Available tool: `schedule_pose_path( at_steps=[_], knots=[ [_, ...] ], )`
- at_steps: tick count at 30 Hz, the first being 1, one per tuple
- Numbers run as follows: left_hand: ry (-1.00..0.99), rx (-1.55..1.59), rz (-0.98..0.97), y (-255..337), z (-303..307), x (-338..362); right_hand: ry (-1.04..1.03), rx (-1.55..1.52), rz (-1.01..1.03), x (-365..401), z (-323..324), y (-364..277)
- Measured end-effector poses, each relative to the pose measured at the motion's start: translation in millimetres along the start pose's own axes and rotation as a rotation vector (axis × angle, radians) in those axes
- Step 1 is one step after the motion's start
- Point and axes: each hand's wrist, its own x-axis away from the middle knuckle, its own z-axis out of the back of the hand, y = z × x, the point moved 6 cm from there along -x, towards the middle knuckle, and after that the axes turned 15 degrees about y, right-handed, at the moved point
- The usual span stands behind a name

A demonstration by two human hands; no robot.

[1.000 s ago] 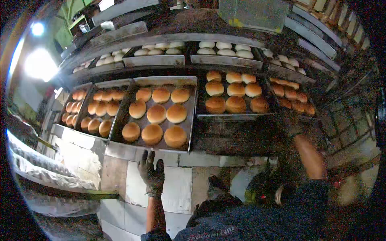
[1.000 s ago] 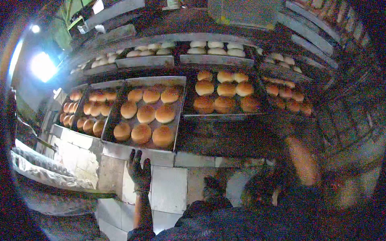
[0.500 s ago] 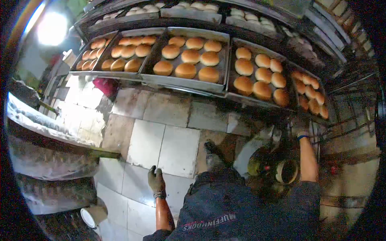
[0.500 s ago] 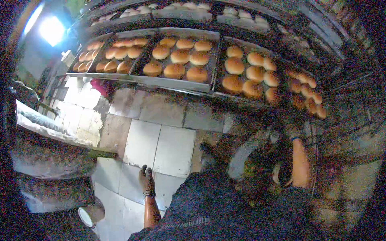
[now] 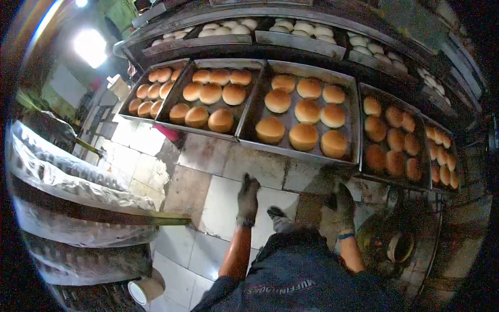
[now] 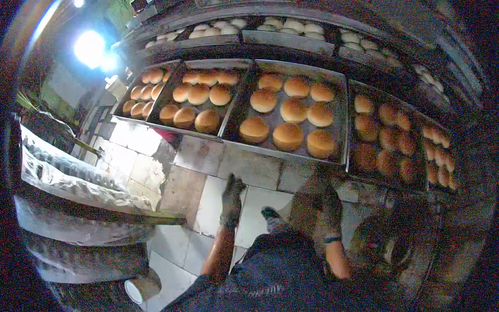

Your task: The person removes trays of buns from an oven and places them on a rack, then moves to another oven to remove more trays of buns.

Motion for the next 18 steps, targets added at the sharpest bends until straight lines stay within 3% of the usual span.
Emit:
schedule_pose_path(
  at_steps=[3, 5, 7, 9, 10, 12, 13, 14, 16, 18],
  knots=[
    [0.230, 0.436, 0.102, 54.2, 10.7, -91.8, -0.099, -0.358, -0.313, 0.1, -103.0, -2.9],
    [0.263, 0.484, 0.224, 49.1, 35.1, -165.9, -0.118, -0.714, -0.556, -2.7, -152.6, 4.9],
    [0.267, 0.417, 0.247, 72.6, 49.5, -215.2, -0.103, -0.724, -0.574, -38.1, -180.7, 43.4],
    [0.250, 0.337, 0.239, 87.6, 49.2, -249.3, 0.125, -0.403, -0.189, -58.2, -173.1, 45.5],
    [0.149, 0.482, 0.251, 94.0, 41.3, -263.9, 0.226, -0.232, -0.034, -57.0, -167.3, 36.5],
    [0.278, 0.552, 0.366, 129.3, 42.3, -249.7, 0.211, -0.121, 0.059, -61.1, -138.0, 47.2],
    [0.261, 0.548, 0.383, 117.4, 51.4, -257.6, 0.209, -0.066, 0.103, -40.9, -136.7, 39.8],
    [0.164, 0.148, -0.080, 125.2, 61.7, -274.4, 0.208, -0.011, 0.147, -18.8, -136.8, 29.9],
    [0.088, -0.064, -0.194, 109.1, 63.9, -277.4, 0.176, -0.699, -0.311, 63.6, -177.8, -35.0],
    [0.019, -0.319, -0.293, 121.2, 64.7, -259.8, 0.185, -0.686, -0.260, 72.7, -157.7, -26.3]
  ],
)
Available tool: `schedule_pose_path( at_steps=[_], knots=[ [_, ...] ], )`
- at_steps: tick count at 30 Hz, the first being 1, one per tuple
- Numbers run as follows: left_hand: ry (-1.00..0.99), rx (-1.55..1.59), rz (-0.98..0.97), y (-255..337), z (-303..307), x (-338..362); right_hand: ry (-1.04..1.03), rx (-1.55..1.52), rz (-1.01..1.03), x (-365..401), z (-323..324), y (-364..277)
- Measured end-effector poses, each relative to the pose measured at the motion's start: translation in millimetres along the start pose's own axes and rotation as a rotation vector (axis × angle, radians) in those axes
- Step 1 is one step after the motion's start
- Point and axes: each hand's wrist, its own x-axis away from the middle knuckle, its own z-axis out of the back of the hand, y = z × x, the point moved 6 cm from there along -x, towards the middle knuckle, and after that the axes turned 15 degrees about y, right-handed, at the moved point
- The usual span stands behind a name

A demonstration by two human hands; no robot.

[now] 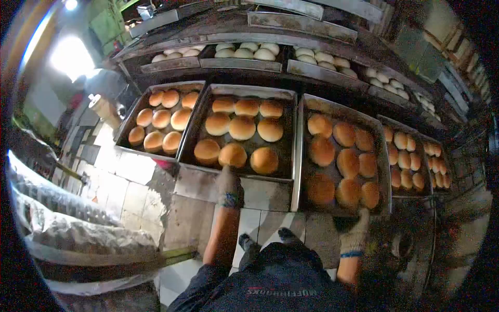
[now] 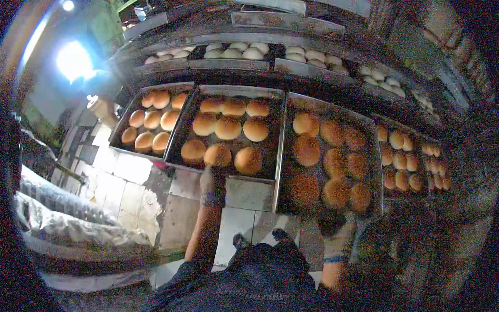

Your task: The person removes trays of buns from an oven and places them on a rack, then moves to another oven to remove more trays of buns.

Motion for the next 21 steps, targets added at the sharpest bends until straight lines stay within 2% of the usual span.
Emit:
schedule_pose_path(
  at_steps=[1, 3, 4, 5, 6, 7, 9, 10, 11, 12, 13, 15, 16, 17, 19, 20, 21],
  knots=[
    [-0.051, -0.145, -0.053, 26.9, 7.9, 12.6, -0.008, 0.003, 0.023, 4.8, 5.3, -0.4],
    [-0.071, 0.076, 0.281, -2.2, -6.6, 38.7, 0.055, 0.037, 0.072, 55.2, -9.7, -5.9],
    [-0.093, 0.163, 0.444, -6.6, -10.4, 54.0, 0.179, 0.131, 0.156, 67.0, -12.3, -11.3],
    [-0.159, 0.232, 0.580, 25.7, -1.9, 66.6, 0.296, 0.224, 0.236, 75.4, -8.6, -15.1],
    [-0.158, 0.559, 0.847, 49.9, 3.5, 86.2, 0.275, 0.307, 0.442, 44.5, 21.5, -26.7],
    [-0.238, 0.730, 0.889, 38.6, -1.9, 103.0, 0.283, 0.306, 0.445, 54.5, 13.8, -22.9],
    [-0.464, 1.040, 0.966, 22.8, -6.1, 147.5, 0.340, 0.363, 0.294, 68.5, -20.5, -9.0],
    [-0.513, 0.827, 0.824, 35.8, 2.6, 152.2, 0.161, 0.279, 0.422, -3.9, 17.2, 0.7],
    [-0.590, 0.628, 0.641, 73.6, 27.1, 147.9, 0.147, 0.280, 0.409, 0.4, 6.8, 4.5],
    [-0.645, 0.429, 0.452, 111.5, 51.7, 143.6, 0.063, 0.440, 0.539, 15.0, -22.6, 3.7],
    [-0.624, 0.421, 0.444, 104.3, 52.6, 143.9, -0.027, 0.593, 0.671, 22.1, -51.0, 5.6],
    [-0.423, 0.544, 0.583, 81.1, 52.7, 145.2, -0.129, 0.667, 0.628, -3.6, -84.7, 20.4],
    [-0.340, 0.634, 0.494, 96.9, 57.7, 141.4, -0.214, 0.750, 0.598, -11.9, -96.3, 28.3],
    [-0.263, 0.578, 0.442, 104.8, 58.9, 137.0, -0.227, 0.744, 0.588, 4.0, -112.7, 25.7],
    [-0.180, -0.022, -0.409, 136.1, 62.6, 124.1, -0.239, 0.714, 0.707, 54.1, -144.6, 0.1],
    [-0.119, -0.014, -0.285, 131.2, 58.8, 122.6, -0.228, 0.676, 0.604, 28.3, -125.2, 0.6],
    [-0.055, 0.001, -0.163, 125.8, 52.7, 121.1, -0.257, 0.673, 0.603, 20.6, -113.6, -13.4]
  ],
)
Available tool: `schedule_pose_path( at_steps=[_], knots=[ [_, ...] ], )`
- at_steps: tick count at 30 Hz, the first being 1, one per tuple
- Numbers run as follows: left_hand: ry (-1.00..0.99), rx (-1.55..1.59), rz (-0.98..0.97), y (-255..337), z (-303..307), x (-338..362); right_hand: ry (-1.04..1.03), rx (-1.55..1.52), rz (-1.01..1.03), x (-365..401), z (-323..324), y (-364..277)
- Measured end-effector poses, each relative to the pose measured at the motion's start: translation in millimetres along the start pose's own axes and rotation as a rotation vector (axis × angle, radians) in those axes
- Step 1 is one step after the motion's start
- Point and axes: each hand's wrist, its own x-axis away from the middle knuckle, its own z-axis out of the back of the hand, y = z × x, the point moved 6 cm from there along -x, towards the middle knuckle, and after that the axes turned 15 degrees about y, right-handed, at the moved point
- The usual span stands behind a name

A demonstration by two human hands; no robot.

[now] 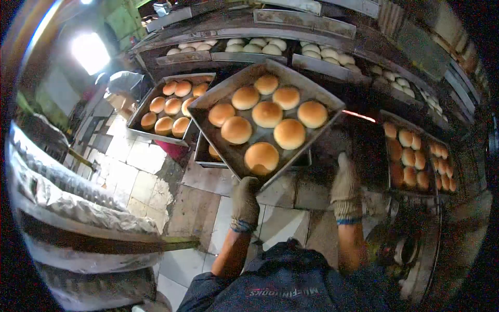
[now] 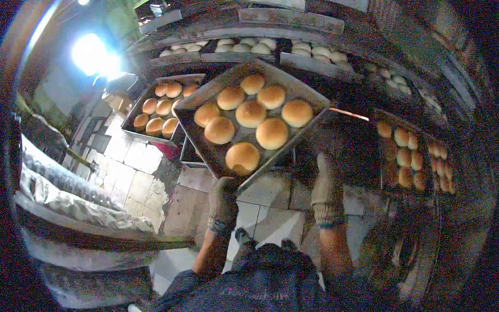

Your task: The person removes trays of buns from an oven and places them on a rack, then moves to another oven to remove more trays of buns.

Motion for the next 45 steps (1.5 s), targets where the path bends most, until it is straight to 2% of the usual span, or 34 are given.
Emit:
schedule_pose_path(
  at_steps=[1, 2, 4, 5, 7, 8, 9, 10, 12, 13, 14, 16, 17, 18, 20, 21, 23, 25, 27, 28, 30, 31, 32, 33, 34, 36, 37, 38, 39, 40, 41, 42, 44, 45],
  knots=[
    [0.058, -0.119, -0.182, 3.7, -6.6, -2.5, 0.046, 0.053, -0.004, -6.0, 22.5, 3.5],
    [0.072, -0.130, -0.191, 1.8, -19.2, -2.2, 0.100, 0.103, -0.015, -7.8, 46.9, 9.7],
    [0.231, 0.455, 0.243, -26.2, -35.4, -3.7, 0.223, 0.205, -0.046, -6.7, 102.1, 27.3],
    [0.233, 0.464, 0.356, -49.9, -46.2, -4.1, 0.326, 0.367, 0.154, -12.9, 141.5, 39.9],
    [0.240, 0.523, 0.380, -47.3, -55.4, -7.0, 0.424, 0.525, 0.377, -34.0, 184.8, 36.7],
    [0.231, 0.568, 0.406, -42.6, -58.5, -8.3, 0.481, 0.153, -0.013, -40.8, 206.3, 44.9],
    [0.180, 0.256, 0.108, -21.7, -52.8, -8.0, 0.478, -0.049, -0.207, -49.9, 212.6, 55.1],
    [0.182, 0.257, 0.092, -27.3, -51.9, -10.6, 0.507, -0.249, -0.401, -56.9, 218.6, 64.7],
    [0.097, -0.188, -0.096, -41.3, -57.7, -17.3, 0.588, -0.381, -0.651, -91.3, 233.1, 104.3],
    [-0.182, -0.456, 0.015, -44.0, -65.5, -26.6, 0.502, -0.516, -0.354, -135.4, 246.6, 145.3],
    [-0.176, -0.457, 0.020, -54.1, -68.3, -26.7, 0.523, -0.517, -0.327, -149.6, 244.8, 157.2],
    [-0.053, -0.129, -0.117, -73.4, -66.8, -30.7, 0.532, -0.461, -0.334, -151.8, 228.8, 156.8],
    [-0.036, -0.132, -0.109, -76.5, -60.7, -28.9, 0.514, -0.449, -0.342, -147.6, 226.2, 156.7],
    [0.083, 0.143, 0.192, -91.1, -46.9, -29.4, 0.493, -0.443, -0.352, -141.9, 223.1, 154.8],
    [0.219, 0.431, 0.505, -110.7, -24.9, -25.0, 0.462, -0.431, -0.377, -115.8, 229.7, 148.6],
    [0.351, 0.408, 0.418, -112.1, -2.6, -28.5, 0.455, -0.427, -0.391, -98.1, 235.2, 142.8],
    [0.556, 0.408, 0.447, -123.9, 38.5, -42.0, 0.455, -0.413, -0.402, -57.6, 245.6, 126.4],
    [0.626, 0.562, 0.541, -167.0, 70.8, -79.7, 0.465, -0.400, -0.398, -10.2, 244.6, 101.4],
    [0.578, 0.688, 0.429, -197.7, 90.4, -138.9, 0.473, -0.372, -0.335, 46.7, 211.8, 50.7],
    [0.534, 0.692, 0.342, -200.0, 96.4, -170.4, 0.453, -0.404, -0.321, 58.2, 209.2, 55.6],
    [0.325, 0.333, 0.554, -225.9, 106.6, -209.8, 0.413, -0.469, -0.294, 81.6, 202.3, 63.7],
    [0.333, 0.475, 0.543, -250.7, 99.1, -230.9, 0.394, 0.165, 0.110, 77.0, 224.3, 72.8],
    [0.337, 0.619, 0.533, -275.4, 91.8, -251.9, 0.279, -0.191, -0.151, 85.4, 187.3, 61.2],
    [0.222, -0.062, 0.123, -268.8, 97.7, -268.5, 0.260, -0.664, -0.486, 98.8, 145.6, 45.9],
    [0.141, -0.304, 0.030, -256.4, 98.5, -269.0, 0.327, -0.981, -0.800, 115.7, 105.0, 28.1],
    [0.016, -0.787, -0.210, -230.6, 100.5, -268.1, 0.300, -0.019, -0.344, 94.4, 106.0, 29.5],
    [0.096, -0.740, -0.102, -235.7, 111.9, -272.9, 0.253, 0.456, -0.103, 81.5, 103.1, 30.8],
    [0.182, -0.684, 0.004, -215.5, 121.4, -275.5, 0.216, 0.686, 0.026, 65.1, 92.5, 36.2],
    [0.330, -0.343, 0.112, -192.3, 137.0, -271.9, 0.199, 0.916, 0.160, 49.3, 82.1, 41.6],
    [0.354, -0.236, 0.010, -174.2, 154.2, -276.7, 0.143, 0.441, 0.058, 32.6, 68.8, 56.0],
    [0.308, -0.457, -0.170, -124.1, 172.5, -271.2, 0.076, -0.030, -0.046, 20.1, 53.7, 59.1],
    [0.259, -0.679, -0.352, -84.4, 184.7, -264.9, 0.069, -0.034, -0.043, 11.8, 39.4, 47.7],
    [0.157, -1.030, -0.604, -116.7, 206.7, -280.9, -0.114, 0.416, 0.147, -0.1, -4.2, 15.4],
    [0.231, -0.740, -0.418, -105.9, 222.9, -271.2, -0.119, 0.399, 0.148, -8.6, -23.9, 5.4]
  ],
)
